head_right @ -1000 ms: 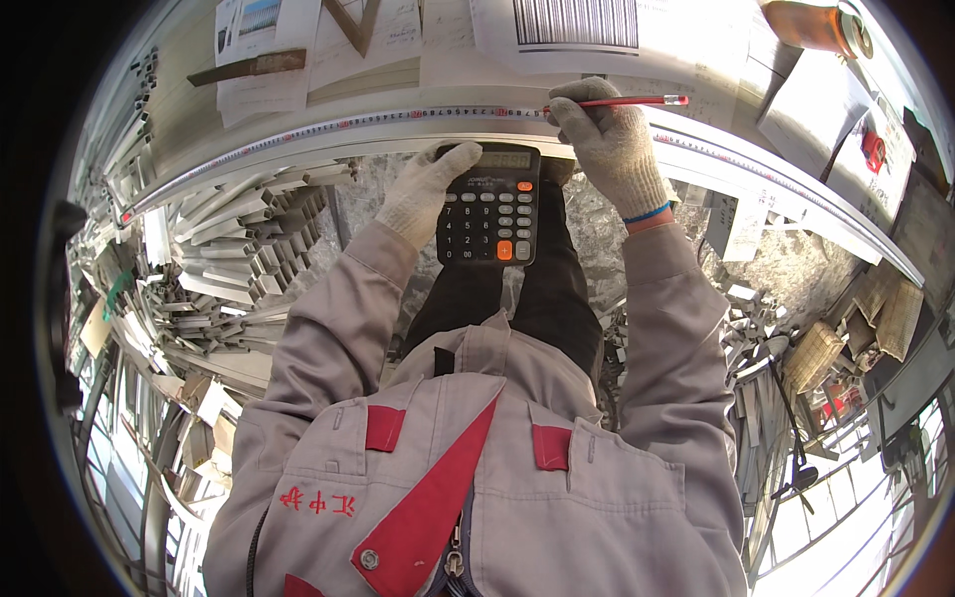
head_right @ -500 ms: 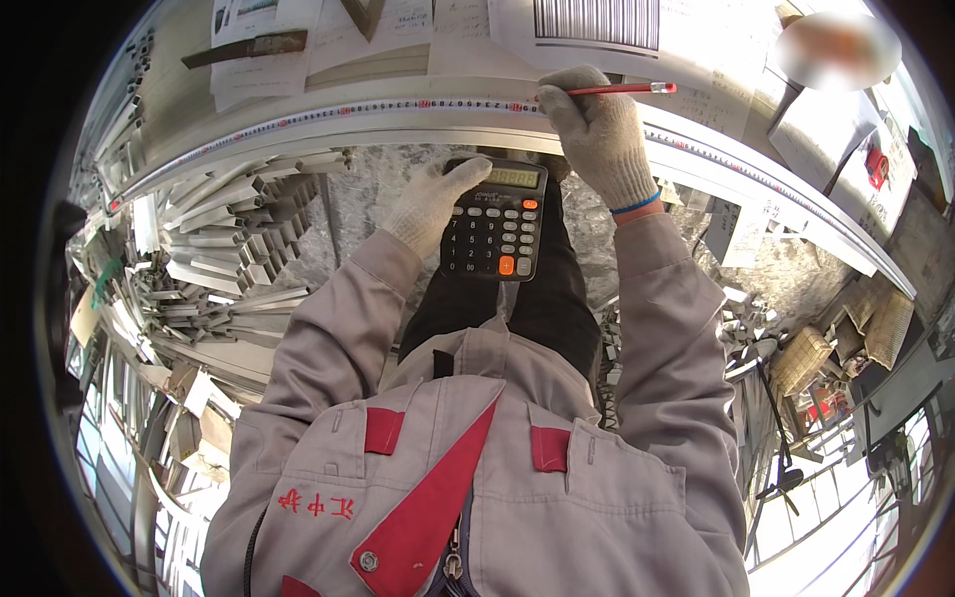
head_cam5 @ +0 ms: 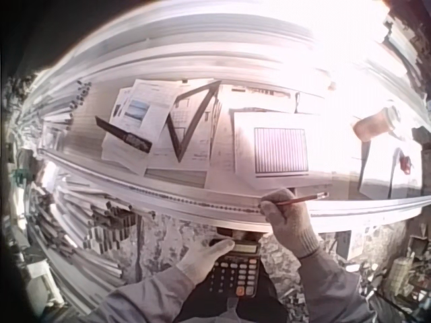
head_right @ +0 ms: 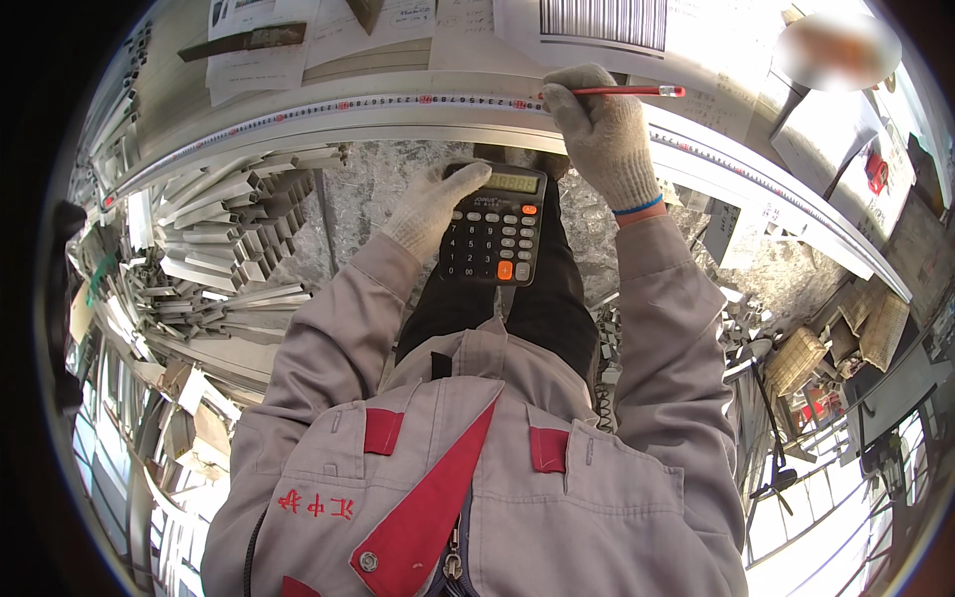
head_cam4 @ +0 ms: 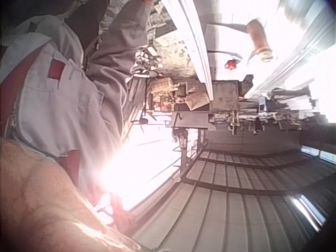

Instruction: The person repeatedly measures a long metal profile with a tape measure, records values on paper with a pencil, and uses a calculator to perform calculations. The person alternates between measuring, writing, and calculating throughout the clip.

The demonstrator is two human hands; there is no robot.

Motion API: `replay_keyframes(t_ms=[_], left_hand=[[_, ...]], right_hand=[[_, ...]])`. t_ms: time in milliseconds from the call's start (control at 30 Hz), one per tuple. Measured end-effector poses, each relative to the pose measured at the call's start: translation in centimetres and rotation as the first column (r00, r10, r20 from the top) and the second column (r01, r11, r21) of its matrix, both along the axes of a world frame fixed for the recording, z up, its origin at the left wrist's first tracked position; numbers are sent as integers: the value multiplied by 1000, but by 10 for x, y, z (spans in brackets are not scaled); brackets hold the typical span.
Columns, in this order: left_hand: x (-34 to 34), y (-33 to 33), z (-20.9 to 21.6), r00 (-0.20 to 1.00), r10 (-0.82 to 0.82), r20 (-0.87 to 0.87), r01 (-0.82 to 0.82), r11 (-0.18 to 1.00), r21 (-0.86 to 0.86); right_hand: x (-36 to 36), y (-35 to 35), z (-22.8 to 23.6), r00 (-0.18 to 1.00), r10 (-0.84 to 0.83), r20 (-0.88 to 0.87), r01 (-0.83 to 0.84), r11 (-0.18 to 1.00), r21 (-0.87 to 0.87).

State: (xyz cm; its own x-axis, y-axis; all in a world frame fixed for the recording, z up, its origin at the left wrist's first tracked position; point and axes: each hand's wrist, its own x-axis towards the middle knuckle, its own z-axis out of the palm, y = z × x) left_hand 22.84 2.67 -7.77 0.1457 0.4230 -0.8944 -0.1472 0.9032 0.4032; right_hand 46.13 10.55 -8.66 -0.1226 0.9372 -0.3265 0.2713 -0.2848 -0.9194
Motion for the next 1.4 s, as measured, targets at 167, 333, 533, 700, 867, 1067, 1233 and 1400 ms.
replay_keyframes(t_ms=[167, 333, 533, 700, 867, 1067, 1233, 1400], left_hand=[[-3, -3, -3, 997, -52, -50, 52, 999, 3], [-4, -3, -3, 999, -26, -24, 26, 1000, 2], [-8, -5, 0, 1000, 3, 14, -2, 1000, -18], [-11, -9, -2, 999, 29, 39, -29, 1000, 1], [-13, -11, -1, 1000, 9, 2, -9, 1000, 4], [-9, -13, -3, 999, 28, 31, -28, 1000, -4], [-12, -16, -5, 1000, -24, 5, 24, 1000, -10], [-12, -19, -4, 1000, 16, 0, -16, 1000, -19]], right_hand=[[0, -1, 0, 1000, 5, -11, -5, 1000, 17], [-1, -1, 1, 1000, -2, 6, 2, 1000, 23], [-2, -1, 4, 1000, -29, -9, 28, 999, -21], [-3, -6, 6, 986, -123, -109, 121, 992, -25], [-4, -19, 1, 985, -157, -69, 159, 987, 20], [-3, -24, -8, 990, -142, -8, 143, 988, 53], [-5, -25, -9, 992, -124, 20, 122, 988, 95], [-5, -25, -9, 989, -147, 18, 144, 985, 89]])
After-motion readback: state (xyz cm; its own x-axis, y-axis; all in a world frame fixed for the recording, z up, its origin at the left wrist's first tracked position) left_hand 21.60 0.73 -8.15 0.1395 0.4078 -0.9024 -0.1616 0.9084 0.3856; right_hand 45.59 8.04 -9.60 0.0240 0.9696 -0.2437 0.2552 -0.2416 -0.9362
